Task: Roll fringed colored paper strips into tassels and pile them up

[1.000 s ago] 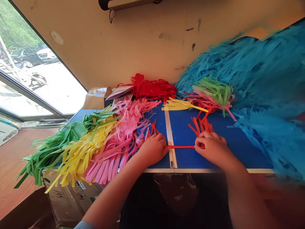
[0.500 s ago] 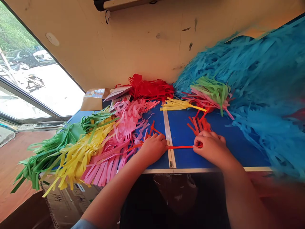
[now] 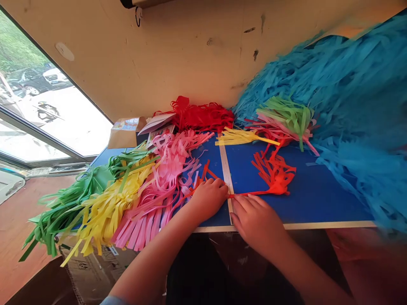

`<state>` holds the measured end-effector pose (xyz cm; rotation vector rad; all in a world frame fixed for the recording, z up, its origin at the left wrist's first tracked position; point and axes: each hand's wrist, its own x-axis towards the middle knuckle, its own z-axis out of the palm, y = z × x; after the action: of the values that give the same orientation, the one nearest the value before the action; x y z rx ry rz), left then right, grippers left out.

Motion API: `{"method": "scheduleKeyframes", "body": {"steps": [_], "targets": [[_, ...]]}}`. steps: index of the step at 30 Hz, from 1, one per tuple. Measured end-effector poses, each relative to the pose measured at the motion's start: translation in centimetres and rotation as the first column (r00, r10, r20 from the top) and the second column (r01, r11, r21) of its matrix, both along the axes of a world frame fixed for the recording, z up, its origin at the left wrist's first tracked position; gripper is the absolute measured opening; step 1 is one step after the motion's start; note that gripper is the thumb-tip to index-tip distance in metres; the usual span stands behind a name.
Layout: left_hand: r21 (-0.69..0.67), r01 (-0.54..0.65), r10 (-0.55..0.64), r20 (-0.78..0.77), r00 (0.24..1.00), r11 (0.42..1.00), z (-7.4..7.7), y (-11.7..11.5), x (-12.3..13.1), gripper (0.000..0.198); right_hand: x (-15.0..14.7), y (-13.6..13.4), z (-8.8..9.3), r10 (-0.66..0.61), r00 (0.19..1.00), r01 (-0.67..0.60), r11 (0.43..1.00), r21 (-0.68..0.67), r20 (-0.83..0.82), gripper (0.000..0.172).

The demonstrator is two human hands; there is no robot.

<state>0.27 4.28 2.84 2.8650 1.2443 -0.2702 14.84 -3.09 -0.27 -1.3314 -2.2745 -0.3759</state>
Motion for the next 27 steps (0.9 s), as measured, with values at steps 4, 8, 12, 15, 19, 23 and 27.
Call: {"method": "scheduleKeyframes", "body": {"steps": [4, 8, 12, 15, 19, 23, 27], "targets": [[0.026, 0.021, -0.022, 0.006, 1.000, 0.999, -0.2, 0.1, 0.0, 0.023, -0.7, -0.2, -1.2, -0.060, 0.997, 0.063, 0.996, 0.057, -0.049, 0.028], [0.020, 0.037, -0.037, -0.003, 0.999, 0.999, -0.2, 0.3, -0.1, 0.023, -0.6, -0.1, -1.1, -0.075, 0.993, 0.082, 0.994, 0.073, -0.088, 0.030], [0.007, 0.022, -0.022, 0.007, 1.000, 1.000, -0.1, 0.3, -0.1, 0.025, -0.8, 0.1, -1.2, -0.076, 0.993, 0.082, 0.994, 0.070, -0.087, 0.031], [-0.009, 0.015, -0.015, 0.021, 1.000, 1.000, -0.1, 0.3, -0.1, 0.025, -1.1, 0.2, -1.5, -0.103, 0.990, 0.107, 0.994, 0.029, -0.096, 0.031], [-0.032, -0.004, 0.005, 0.014, 1.000, 0.999, 0.0, 0.3, -0.1, 0.024, -0.6, 0.1, -1.6, -0.127, 0.982, 0.129, 0.992, 0.007, -0.137, 0.034], [-0.024, -0.004, 0.005, 0.024, 1.000, 1.000, -0.1, 0.4, -0.1, 0.025, 0.9, -0.2, -1.7, -0.215, 0.967, 0.217, 0.976, 0.002, -0.134, 0.050], [-0.029, -0.004, 0.005, 0.032, 0.999, 1.000, -0.2, 0.3, -0.1, 0.025, 2.2, -0.4, -1.7, -0.247, 0.964, 0.250, 0.968, 0.023, -0.100, 0.053]]}}
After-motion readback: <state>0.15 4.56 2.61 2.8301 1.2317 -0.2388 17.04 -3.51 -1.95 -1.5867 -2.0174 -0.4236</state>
